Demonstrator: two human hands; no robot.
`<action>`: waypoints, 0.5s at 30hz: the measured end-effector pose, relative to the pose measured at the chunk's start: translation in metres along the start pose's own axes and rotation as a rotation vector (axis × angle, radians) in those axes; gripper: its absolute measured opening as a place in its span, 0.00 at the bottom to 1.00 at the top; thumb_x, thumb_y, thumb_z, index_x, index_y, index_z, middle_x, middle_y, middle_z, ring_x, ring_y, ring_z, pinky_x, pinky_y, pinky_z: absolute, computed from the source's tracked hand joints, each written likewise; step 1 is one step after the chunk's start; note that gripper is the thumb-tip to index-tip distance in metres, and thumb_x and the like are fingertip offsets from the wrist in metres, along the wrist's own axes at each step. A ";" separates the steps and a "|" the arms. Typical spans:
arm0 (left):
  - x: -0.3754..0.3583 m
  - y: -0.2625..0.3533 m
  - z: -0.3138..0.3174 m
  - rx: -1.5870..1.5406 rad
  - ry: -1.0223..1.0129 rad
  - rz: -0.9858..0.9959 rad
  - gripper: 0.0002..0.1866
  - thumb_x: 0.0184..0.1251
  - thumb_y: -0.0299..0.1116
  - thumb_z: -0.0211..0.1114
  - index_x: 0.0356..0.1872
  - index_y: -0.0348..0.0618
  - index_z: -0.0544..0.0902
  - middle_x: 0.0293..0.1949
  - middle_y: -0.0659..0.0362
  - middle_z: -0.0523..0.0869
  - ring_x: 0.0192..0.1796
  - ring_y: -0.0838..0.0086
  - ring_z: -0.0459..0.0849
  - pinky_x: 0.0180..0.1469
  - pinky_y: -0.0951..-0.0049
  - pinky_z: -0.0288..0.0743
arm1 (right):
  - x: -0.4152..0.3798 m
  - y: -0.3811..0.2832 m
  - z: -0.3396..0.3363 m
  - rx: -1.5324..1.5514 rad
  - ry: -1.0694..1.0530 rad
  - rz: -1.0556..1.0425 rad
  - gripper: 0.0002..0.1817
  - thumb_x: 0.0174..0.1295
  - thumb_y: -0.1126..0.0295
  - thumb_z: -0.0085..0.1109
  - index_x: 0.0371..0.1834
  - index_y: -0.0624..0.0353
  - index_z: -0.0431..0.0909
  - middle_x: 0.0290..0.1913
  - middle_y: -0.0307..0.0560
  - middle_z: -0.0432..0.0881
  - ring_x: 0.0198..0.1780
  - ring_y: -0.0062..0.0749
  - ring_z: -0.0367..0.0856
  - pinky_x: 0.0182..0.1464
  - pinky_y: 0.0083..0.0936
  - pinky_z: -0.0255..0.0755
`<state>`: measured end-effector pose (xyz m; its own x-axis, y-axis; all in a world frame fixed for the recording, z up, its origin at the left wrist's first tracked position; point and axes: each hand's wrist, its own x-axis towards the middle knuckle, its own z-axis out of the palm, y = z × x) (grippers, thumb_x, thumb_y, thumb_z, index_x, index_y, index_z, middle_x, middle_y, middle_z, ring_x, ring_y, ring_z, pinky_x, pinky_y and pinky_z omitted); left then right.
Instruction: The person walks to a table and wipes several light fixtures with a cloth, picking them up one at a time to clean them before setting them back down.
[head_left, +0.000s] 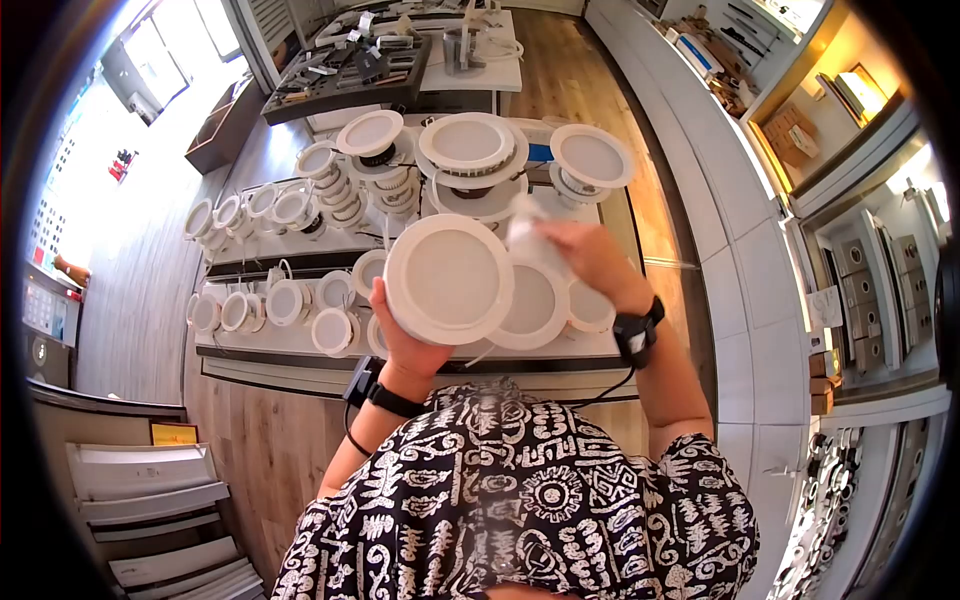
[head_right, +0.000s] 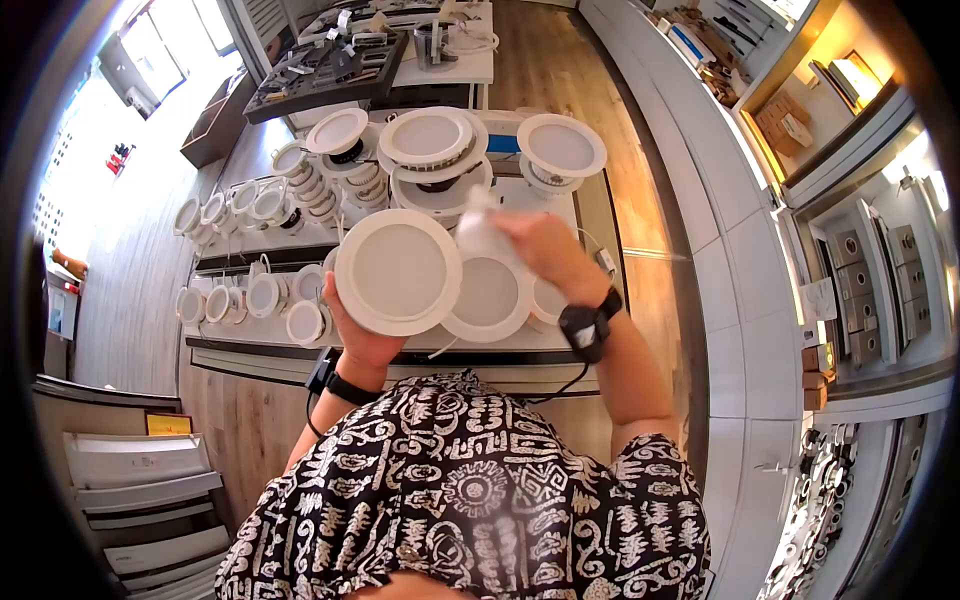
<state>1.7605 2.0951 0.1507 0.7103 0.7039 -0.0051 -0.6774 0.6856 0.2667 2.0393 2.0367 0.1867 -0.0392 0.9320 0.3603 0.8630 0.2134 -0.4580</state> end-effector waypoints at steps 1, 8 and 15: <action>-0.001 0.002 0.000 -0.015 -0.010 0.007 0.40 0.68 0.70 0.45 0.72 0.54 0.67 0.70 0.58 0.71 0.71 0.58 0.69 0.71 0.51 0.64 | 0.002 0.015 -0.009 -0.014 0.004 0.091 0.16 0.65 0.76 0.55 0.56 0.59 0.80 0.45 0.60 0.85 0.49 0.50 0.85 0.49 0.34 0.77; -0.004 0.000 -0.009 -0.042 0.093 0.053 0.39 0.69 0.68 0.43 0.72 0.52 0.68 0.70 0.57 0.71 0.71 0.58 0.69 0.71 0.50 0.63 | 0.048 0.145 -0.040 -0.284 0.643 0.248 0.14 0.67 0.68 0.52 0.49 0.66 0.80 0.50 0.65 0.81 0.52 0.58 0.80 0.53 0.44 0.73; -0.001 0.008 -0.013 0.011 0.175 0.139 0.39 0.70 0.68 0.43 0.71 0.52 0.68 0.69 0.58 0.72 0.70 0.59 0.70 0.71 0.51 0.63 | 0.097 0.244 0.034 -0.756 0.140 0.447 0.38 0.70 0.39 0.40 0.64 0.66 0.72 0.69 0.67 0.67 0.71 0.62 0.61 0.71 0.53 0.55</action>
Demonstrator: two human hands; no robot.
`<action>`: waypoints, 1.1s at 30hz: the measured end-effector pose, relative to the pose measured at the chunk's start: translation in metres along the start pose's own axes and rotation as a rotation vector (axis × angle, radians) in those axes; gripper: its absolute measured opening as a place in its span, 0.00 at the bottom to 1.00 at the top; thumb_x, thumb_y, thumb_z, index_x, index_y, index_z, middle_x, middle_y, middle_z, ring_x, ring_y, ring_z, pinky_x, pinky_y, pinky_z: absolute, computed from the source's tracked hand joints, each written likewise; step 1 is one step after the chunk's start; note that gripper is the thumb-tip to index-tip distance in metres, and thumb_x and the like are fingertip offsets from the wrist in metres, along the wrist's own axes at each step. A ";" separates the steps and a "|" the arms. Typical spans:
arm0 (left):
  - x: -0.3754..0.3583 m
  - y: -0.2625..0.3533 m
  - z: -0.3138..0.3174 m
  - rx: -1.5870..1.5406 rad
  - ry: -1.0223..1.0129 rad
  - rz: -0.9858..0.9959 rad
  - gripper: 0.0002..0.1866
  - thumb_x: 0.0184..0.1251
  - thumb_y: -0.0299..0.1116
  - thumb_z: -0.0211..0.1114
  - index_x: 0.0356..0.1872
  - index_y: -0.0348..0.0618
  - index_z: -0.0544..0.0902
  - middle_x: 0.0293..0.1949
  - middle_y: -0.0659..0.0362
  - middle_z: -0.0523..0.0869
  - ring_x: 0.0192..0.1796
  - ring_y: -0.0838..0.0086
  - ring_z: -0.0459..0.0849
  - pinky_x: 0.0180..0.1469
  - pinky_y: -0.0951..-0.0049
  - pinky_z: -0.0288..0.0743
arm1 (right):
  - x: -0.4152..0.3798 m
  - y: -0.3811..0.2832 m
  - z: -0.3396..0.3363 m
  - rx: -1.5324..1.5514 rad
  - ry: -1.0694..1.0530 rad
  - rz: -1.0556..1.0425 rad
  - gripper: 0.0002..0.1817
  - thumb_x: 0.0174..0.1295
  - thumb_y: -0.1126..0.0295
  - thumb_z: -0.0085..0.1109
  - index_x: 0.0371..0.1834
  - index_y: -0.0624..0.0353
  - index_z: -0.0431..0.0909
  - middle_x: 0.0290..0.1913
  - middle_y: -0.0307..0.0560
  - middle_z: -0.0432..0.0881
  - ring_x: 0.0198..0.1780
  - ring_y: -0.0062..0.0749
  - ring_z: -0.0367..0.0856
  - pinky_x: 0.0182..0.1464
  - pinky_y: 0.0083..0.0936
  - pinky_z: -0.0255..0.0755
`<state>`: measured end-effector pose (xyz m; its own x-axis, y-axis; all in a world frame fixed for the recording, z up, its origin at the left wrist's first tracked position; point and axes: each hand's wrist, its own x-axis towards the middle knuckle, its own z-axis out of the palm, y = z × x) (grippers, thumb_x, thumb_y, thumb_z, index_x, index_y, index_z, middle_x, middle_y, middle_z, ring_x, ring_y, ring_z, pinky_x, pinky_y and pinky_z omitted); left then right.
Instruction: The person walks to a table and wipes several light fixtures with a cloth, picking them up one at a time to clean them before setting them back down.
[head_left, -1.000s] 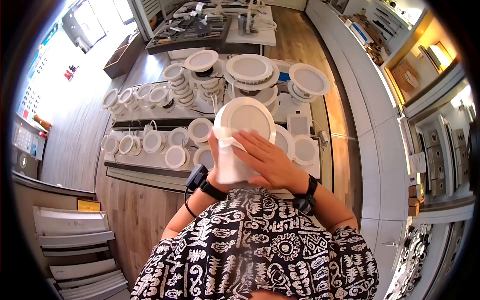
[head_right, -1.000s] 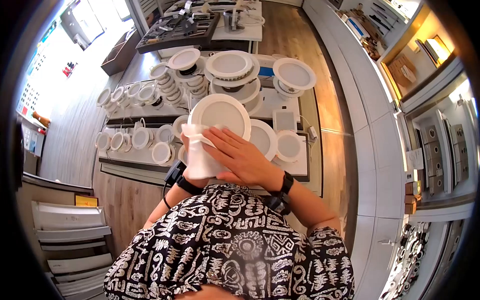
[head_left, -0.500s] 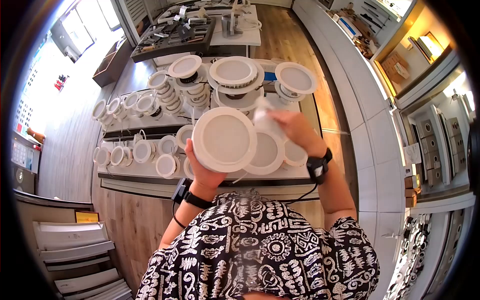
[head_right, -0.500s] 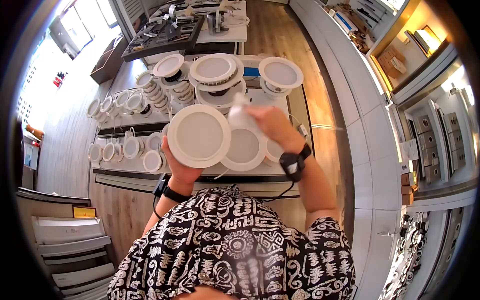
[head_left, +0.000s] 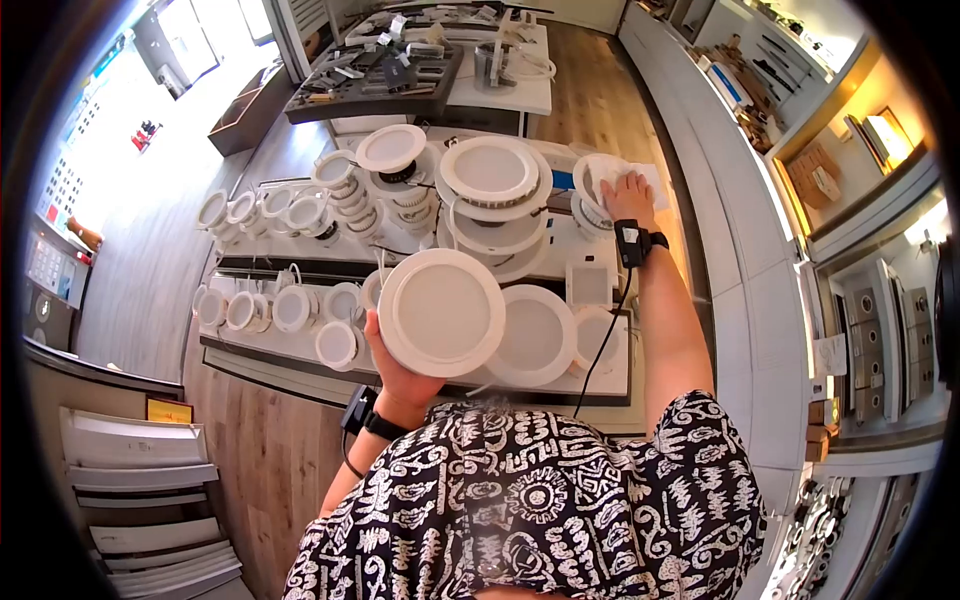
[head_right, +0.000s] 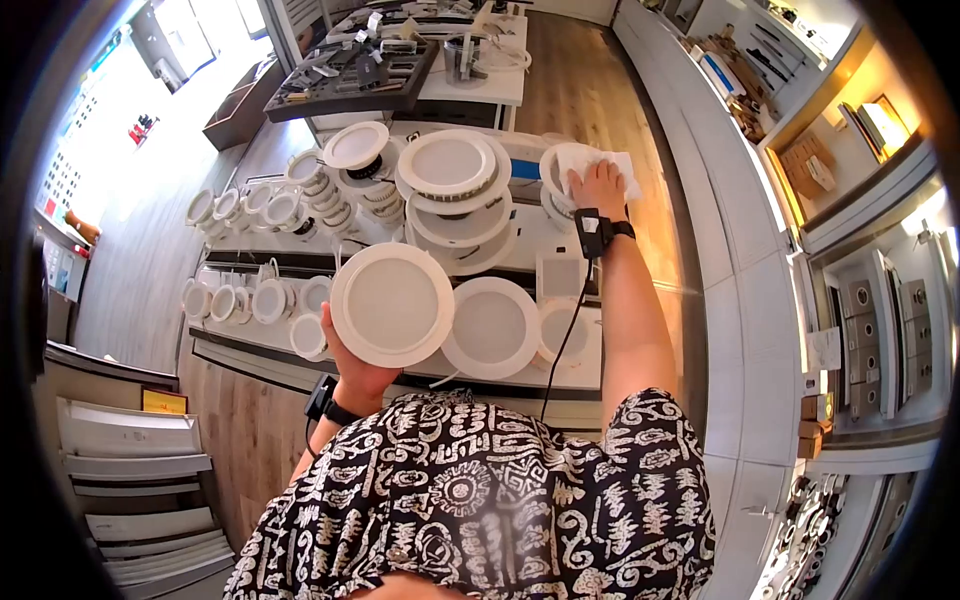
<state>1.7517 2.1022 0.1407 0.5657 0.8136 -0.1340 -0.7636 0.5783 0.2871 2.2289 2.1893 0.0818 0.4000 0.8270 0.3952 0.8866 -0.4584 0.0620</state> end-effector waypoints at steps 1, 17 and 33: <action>0.000 0.003 0.000 -0.006 -0.005 0.009 0.39 0.70 0.69 0.43 0.71 0.53 0.69 0.69 0.59 0.72 0.70 0.59 0.70 0.71 0.51 0.63 | 0.002 -0.004 0.004 0.068 -0.041 -0.013 0.38 0.70 0.39 0.40 0.65 0.64 0.71 0.70 0.66 0.66 0.72 0.62 0.60 0.71 0.53 0.53; 0.004 0.009 -0.009 -0.004 0.013 0.085 0.39 0.70 0.67 0.45 0.72 0.50 0.67 0.70 0.56 0.72 0.71 0.59 0.70 0.72 0.52 0.63 | -0.047 -0.039 -0.088 0.431 -0.084 -0.314 0.14 0.65 0.59 0.59 0.36 0.61 0.82 0.42 0.55 0.85 0.42 0.55 0.82 0.44 0.46 0.75; 0.002 0.009 -0.008 -0.006 0.014 0.063 0.39 0.70 0.67 0.46 0.72 0.49 0.67 0.69 0.56 0.72 0.70 0.60 0.70 0.72 0.54 0.64 | -0.024 -0.012 -0.058 0.302 -0.232 -0.236 0.38 0.69 0.42 0.49 0.68 0.66 0.69 0.72 0.62 0.65 0.75 0.56 0.58 0.74 0.40 0.55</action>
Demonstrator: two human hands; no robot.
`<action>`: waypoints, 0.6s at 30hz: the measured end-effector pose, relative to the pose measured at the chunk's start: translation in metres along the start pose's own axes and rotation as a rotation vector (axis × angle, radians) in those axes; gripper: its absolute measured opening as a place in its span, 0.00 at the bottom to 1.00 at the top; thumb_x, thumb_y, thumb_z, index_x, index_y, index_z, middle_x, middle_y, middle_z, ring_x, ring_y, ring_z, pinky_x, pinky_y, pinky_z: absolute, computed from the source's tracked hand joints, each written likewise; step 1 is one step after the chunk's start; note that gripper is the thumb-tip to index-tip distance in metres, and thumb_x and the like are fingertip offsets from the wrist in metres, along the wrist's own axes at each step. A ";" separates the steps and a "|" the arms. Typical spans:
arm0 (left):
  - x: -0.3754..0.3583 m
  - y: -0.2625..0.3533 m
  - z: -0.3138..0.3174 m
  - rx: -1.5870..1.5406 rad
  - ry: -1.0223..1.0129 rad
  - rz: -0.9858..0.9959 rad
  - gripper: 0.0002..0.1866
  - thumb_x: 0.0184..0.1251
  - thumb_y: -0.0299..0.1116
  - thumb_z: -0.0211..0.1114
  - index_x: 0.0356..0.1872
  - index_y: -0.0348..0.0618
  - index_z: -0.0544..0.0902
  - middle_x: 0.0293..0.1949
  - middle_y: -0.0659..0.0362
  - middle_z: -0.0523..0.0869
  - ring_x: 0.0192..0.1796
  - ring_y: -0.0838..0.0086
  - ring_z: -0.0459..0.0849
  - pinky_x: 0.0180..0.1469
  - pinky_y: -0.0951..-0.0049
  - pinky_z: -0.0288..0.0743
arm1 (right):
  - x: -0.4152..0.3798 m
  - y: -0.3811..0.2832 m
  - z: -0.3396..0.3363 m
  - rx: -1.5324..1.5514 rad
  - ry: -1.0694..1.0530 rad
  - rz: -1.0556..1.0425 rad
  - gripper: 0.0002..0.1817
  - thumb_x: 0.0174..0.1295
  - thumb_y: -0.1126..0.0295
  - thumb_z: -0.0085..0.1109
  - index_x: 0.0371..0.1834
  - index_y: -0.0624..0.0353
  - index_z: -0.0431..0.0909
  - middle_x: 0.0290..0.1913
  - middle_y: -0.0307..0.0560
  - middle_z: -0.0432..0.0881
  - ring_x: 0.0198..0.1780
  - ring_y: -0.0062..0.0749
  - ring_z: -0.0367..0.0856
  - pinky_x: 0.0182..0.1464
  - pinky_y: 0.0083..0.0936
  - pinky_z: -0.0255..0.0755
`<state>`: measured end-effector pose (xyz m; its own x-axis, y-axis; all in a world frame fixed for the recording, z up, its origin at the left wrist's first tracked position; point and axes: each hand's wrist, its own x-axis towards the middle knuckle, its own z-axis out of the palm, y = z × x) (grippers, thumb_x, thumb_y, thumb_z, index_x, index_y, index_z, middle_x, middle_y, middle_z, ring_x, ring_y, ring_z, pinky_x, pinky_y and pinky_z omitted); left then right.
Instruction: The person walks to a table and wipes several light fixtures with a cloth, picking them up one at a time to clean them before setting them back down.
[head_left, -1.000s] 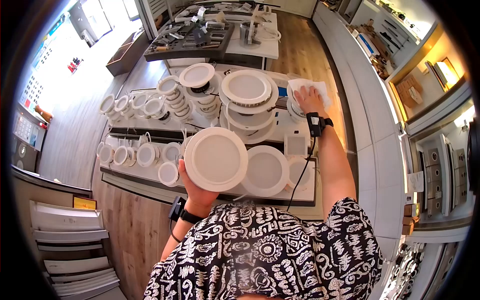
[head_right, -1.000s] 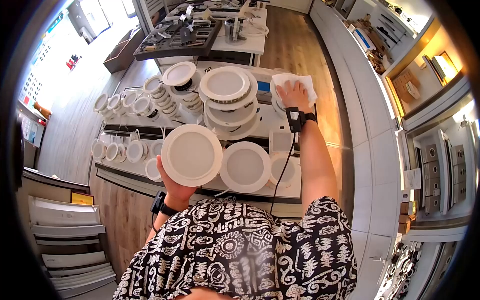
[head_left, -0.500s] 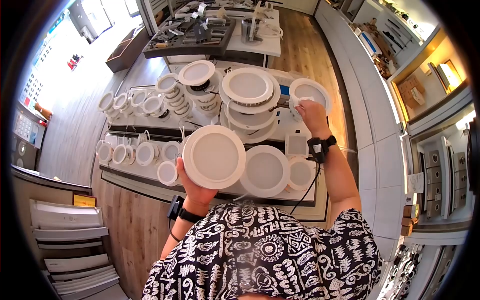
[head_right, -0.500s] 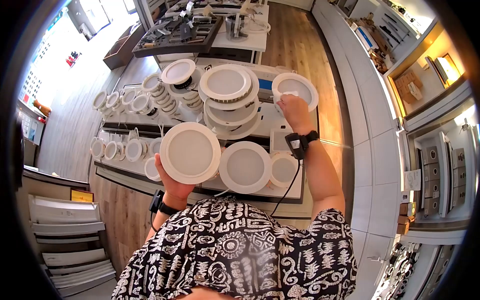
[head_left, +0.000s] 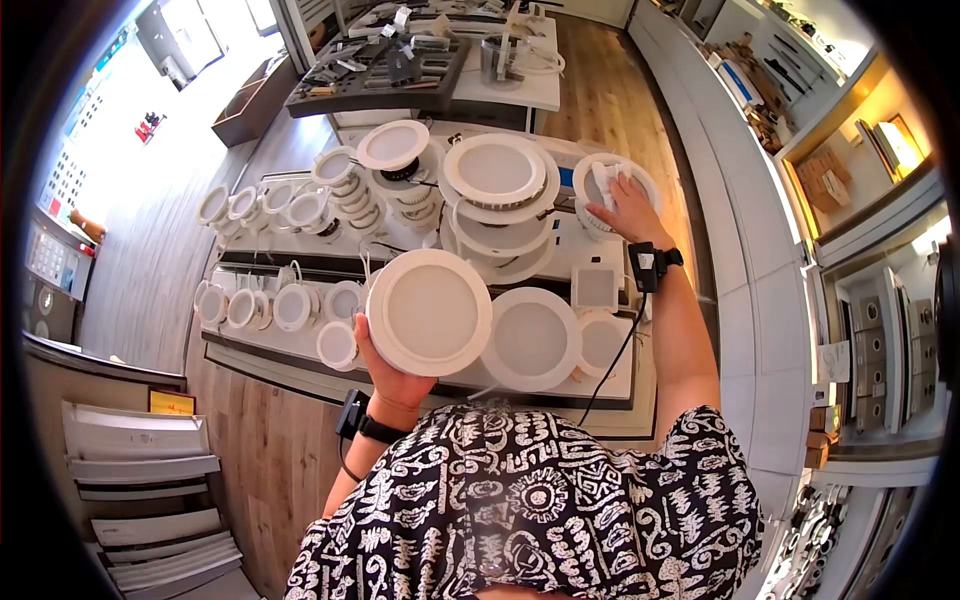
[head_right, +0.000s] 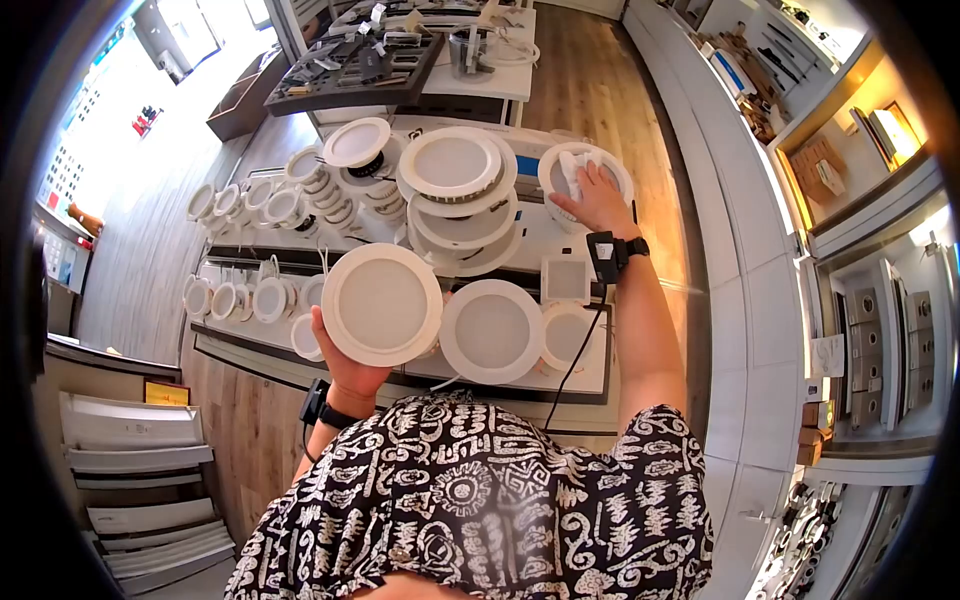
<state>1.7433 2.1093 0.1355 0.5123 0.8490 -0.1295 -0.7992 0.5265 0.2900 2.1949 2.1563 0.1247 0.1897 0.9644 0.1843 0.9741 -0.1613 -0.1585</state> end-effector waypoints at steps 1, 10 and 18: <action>0.001 -0.001 0.000 0.002 0.011 0.004 0.39 0.70 0.67 0.46 0.72 0.49 0.67 0.69 0.56 0.72 0.70 0.60 0.70 0.72 0.54 0.64 | 0.001 0.004 0.002 0.038 0.031 -0.087 0.36 0.68 0.44 0.52 0.66 0.65 0.71 0.70 0.62 0.69 0.72 0.55 0.63 0.71 0.39 0.59; 0.002 -0.005 0.003 0.019 -0.028 -0.007 0.39 0.70 0.67 0.47 0.72 0.49 0.68 0.69 0.57 0.73 0.70 0.61 0.71 0.71 0.54 0.65 | 0.001 0.005 -0.025 0.226 0.256 0.074 0.19 0.66 0.59 0.57 0.55 0.56 0.81 0.48 0.57 0.84 0.46 0.54 0.83 0.50 0.37 0.77; -0.001 -0.005 0.008 0.022 -0.013 -0.014 0.39 0.69 0.67 0.46 0.72 0.50 0.68 0.69 0.58 0.73 0.70 0.60 0.71 0.70 0.53 0.65 | -0.004 0.038 0.006 -0.116 0.098 0.166 0.29 0.65 0.52 0.55 0.63 0.62 0.73 0.73 0.56 0.64 0.72 0.54 0.62 0.72 0.42 0.60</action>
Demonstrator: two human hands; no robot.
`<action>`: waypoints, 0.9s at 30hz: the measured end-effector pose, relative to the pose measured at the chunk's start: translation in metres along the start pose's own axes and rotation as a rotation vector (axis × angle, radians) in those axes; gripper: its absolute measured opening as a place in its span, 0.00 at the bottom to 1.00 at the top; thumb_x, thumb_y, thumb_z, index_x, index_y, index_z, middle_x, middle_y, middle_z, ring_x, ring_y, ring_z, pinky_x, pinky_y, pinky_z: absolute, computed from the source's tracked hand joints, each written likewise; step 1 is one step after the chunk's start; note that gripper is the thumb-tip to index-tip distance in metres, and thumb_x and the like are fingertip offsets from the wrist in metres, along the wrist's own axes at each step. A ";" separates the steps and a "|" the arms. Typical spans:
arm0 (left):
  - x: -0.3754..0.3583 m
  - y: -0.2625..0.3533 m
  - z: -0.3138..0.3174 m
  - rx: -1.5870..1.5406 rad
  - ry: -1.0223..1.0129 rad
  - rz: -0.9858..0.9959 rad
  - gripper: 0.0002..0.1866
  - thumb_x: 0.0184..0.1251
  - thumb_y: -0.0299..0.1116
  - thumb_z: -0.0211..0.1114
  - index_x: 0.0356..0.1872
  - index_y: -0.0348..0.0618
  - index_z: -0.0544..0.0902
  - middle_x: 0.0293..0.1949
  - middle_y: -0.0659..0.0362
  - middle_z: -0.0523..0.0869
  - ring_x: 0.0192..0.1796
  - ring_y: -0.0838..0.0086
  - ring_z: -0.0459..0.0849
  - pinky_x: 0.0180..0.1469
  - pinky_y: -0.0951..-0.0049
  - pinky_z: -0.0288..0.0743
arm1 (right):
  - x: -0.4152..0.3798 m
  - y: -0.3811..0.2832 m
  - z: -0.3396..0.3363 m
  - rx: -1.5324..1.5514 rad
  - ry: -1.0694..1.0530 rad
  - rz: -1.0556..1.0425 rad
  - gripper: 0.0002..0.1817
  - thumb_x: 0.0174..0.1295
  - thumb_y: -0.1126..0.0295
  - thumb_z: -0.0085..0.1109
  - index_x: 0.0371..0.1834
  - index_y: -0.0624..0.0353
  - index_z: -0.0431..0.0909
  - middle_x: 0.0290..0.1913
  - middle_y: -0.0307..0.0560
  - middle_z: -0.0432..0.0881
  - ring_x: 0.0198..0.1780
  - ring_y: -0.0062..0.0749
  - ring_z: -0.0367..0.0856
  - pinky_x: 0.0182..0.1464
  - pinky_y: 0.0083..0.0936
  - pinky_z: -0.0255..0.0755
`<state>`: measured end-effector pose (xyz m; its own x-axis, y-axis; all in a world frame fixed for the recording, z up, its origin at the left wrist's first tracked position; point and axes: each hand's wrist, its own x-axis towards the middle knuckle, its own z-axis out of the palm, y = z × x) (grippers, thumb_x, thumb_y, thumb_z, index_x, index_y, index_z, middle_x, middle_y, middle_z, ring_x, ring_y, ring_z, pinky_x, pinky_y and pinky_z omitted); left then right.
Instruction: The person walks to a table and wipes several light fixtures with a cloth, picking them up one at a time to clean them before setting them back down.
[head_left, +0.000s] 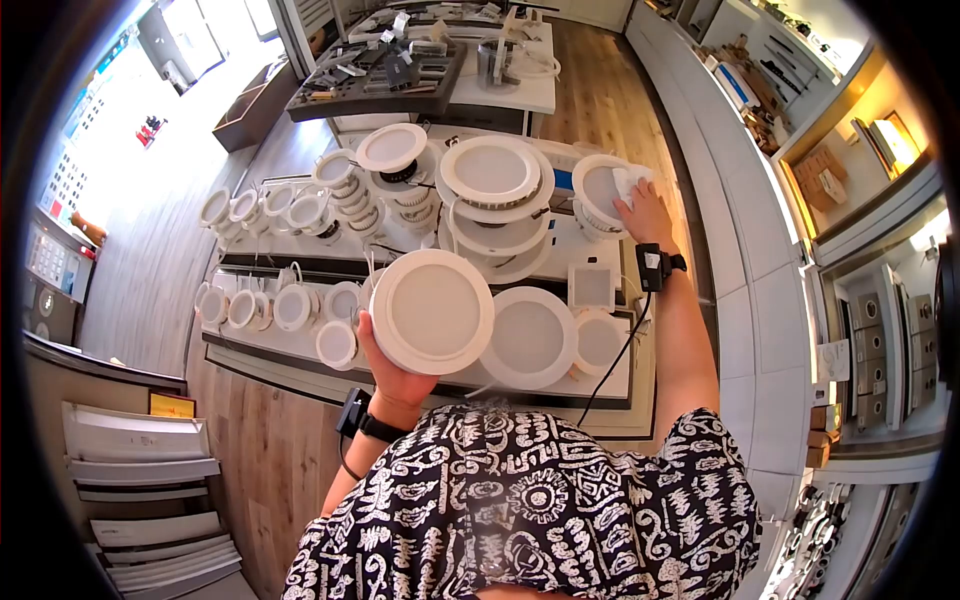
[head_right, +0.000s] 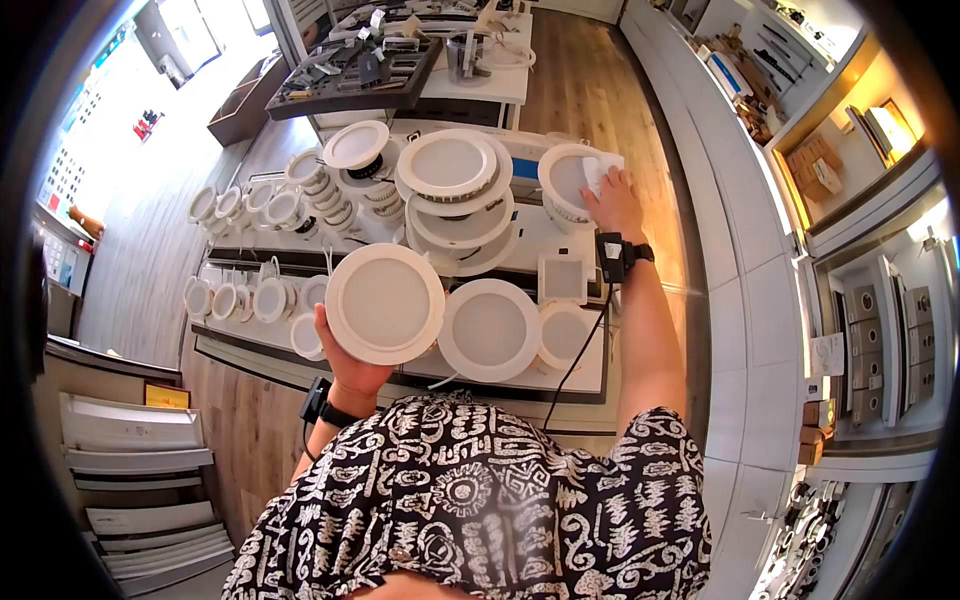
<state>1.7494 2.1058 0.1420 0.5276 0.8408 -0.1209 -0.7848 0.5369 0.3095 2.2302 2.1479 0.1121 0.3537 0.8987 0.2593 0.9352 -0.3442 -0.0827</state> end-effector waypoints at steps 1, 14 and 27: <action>-0.001 -0.001 0.000 -0.008 -0.004 -0.007 0.39 0.69 0.68 0.46 0.72 0.51 0.68 0.69 0.58 0.73 0.70 0.60 0.71 0.70 0.53 0.65 | -0.002 -0.003 -0.005 0.022 -0.040 -0.031 0.29 0.65 0.53 0.55 0.65 0.61 0.72 0.72 0.56 0.65 0.71 0.54 0.64 0.71 0.42 0.61; 0.001 -0.007 -0.002 -0.036 -0.078 -0.070 0.38 0.70 0.67 0.45 0.72 0.53 0.68 0.70 0.58 0.72 0.71 0.59 0.69 0.72 0.51 0.62 | 0.004 -0.012 -0.020 1.167 0.441 -0.035 0.13 0.72 0.74 0.52 0.54 0.63 0.81 0.45 0.38 0.84 0.47 0.20 0.79 0.51 0.19 0.72; 0.003 -0.029 0.009 -0.056 -0.042 -0.276 0.43 0.69 0.70 0.40 0.73 0.47 0.65 0.70 0.51 0.70 0.70 0.55 0.70 0.72 0.50 0.63 | -0.171 -0.228 -0.124 0.689 0.013 -1.086 0.37 0.55 0.56 0.69 0.68 0.58 0.70 0.67 0.49 0.73 0.65 0.50 0.72 0.69 0.46 0.63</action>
<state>1.7769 2.0920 0.1413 0.7357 0.6596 -0.1541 -0.6259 0.7490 0.2176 1.9551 2.0393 0.2060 -0.5872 0.6241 0.5154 0.5583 0.7733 -0.3004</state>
